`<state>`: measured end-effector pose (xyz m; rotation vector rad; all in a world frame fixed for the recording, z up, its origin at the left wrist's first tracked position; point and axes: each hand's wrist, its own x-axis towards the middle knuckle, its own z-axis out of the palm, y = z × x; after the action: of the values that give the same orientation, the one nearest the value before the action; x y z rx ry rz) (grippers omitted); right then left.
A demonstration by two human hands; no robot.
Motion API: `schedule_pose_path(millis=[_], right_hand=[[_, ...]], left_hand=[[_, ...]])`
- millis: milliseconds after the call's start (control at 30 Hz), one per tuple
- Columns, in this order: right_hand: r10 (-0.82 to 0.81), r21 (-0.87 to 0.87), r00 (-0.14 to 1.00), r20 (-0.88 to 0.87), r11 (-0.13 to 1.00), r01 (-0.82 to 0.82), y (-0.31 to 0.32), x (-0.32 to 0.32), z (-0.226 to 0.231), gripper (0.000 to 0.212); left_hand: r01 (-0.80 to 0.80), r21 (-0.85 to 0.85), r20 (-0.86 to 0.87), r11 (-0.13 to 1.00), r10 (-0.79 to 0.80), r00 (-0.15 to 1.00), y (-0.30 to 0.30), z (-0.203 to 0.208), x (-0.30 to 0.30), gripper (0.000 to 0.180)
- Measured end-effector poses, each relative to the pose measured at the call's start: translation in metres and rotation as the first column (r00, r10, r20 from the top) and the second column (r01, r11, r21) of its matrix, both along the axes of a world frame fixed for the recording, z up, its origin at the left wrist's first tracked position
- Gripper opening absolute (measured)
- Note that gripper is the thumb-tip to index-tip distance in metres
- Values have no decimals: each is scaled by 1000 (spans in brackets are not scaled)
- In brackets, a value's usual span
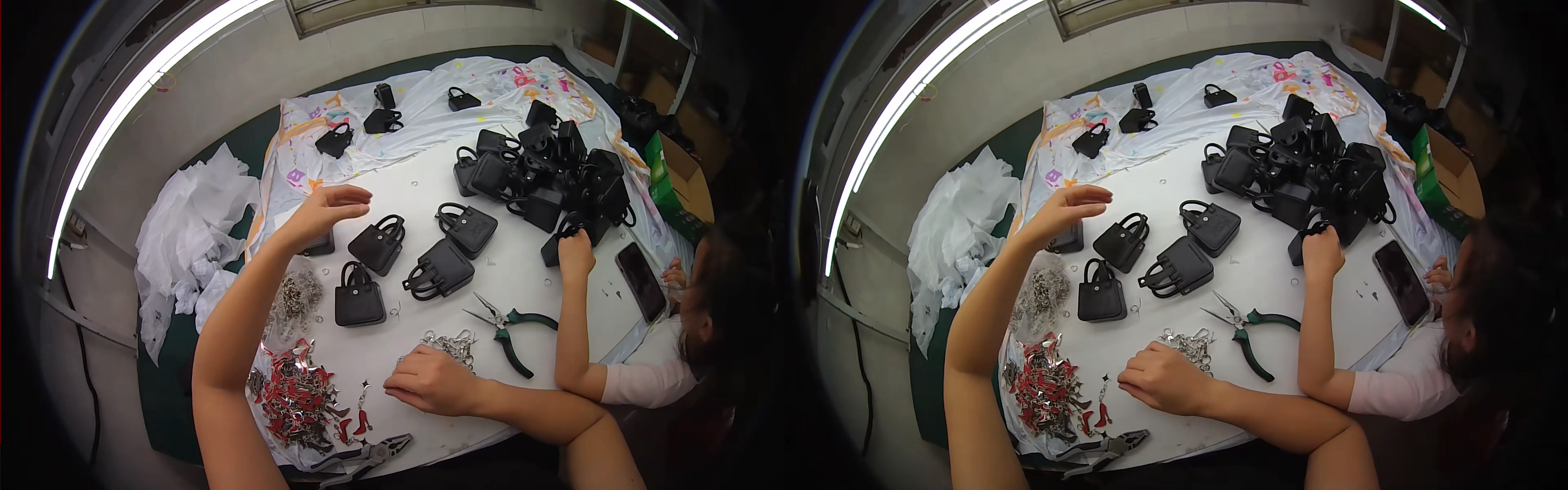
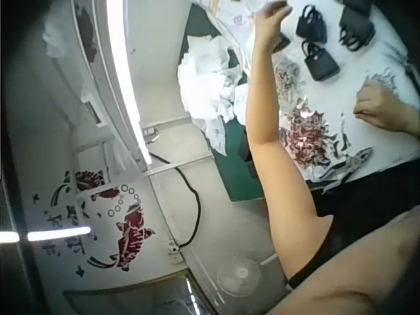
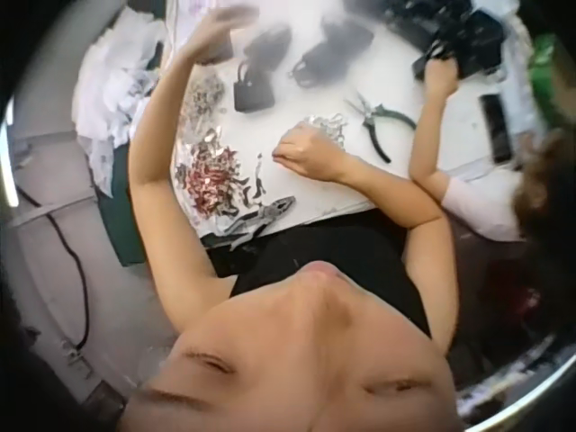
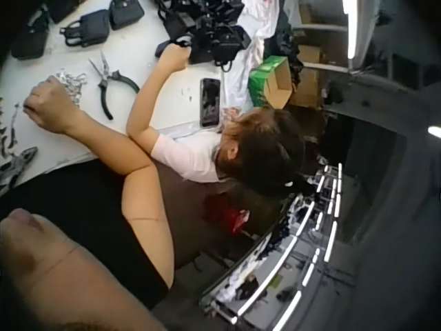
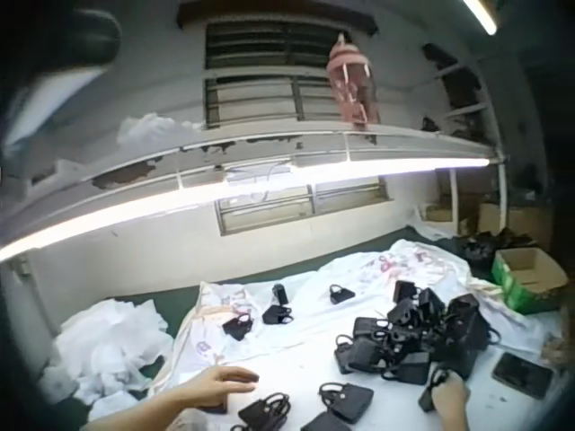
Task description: The person assembles keychains by hand, attaching small metal rings and charms to miniature black handbags using pliers.
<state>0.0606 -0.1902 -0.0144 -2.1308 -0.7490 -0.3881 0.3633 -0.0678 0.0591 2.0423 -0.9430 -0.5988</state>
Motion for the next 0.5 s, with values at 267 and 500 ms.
schedule_pose_path(millis=[267, 500], right_hand=[[-29, -29, 981, 193, 999, 36, -12, 7, -6, 8], [-188, 147, 941, 281, 978, 151, -29, 22, -2, 7]], left_hand=[[-199, 559, 411, 805, -60, 909, -25, -29, -32, 72], [-114, 168, 607, 979, -12, 794, 6, 9, -143, 51]])
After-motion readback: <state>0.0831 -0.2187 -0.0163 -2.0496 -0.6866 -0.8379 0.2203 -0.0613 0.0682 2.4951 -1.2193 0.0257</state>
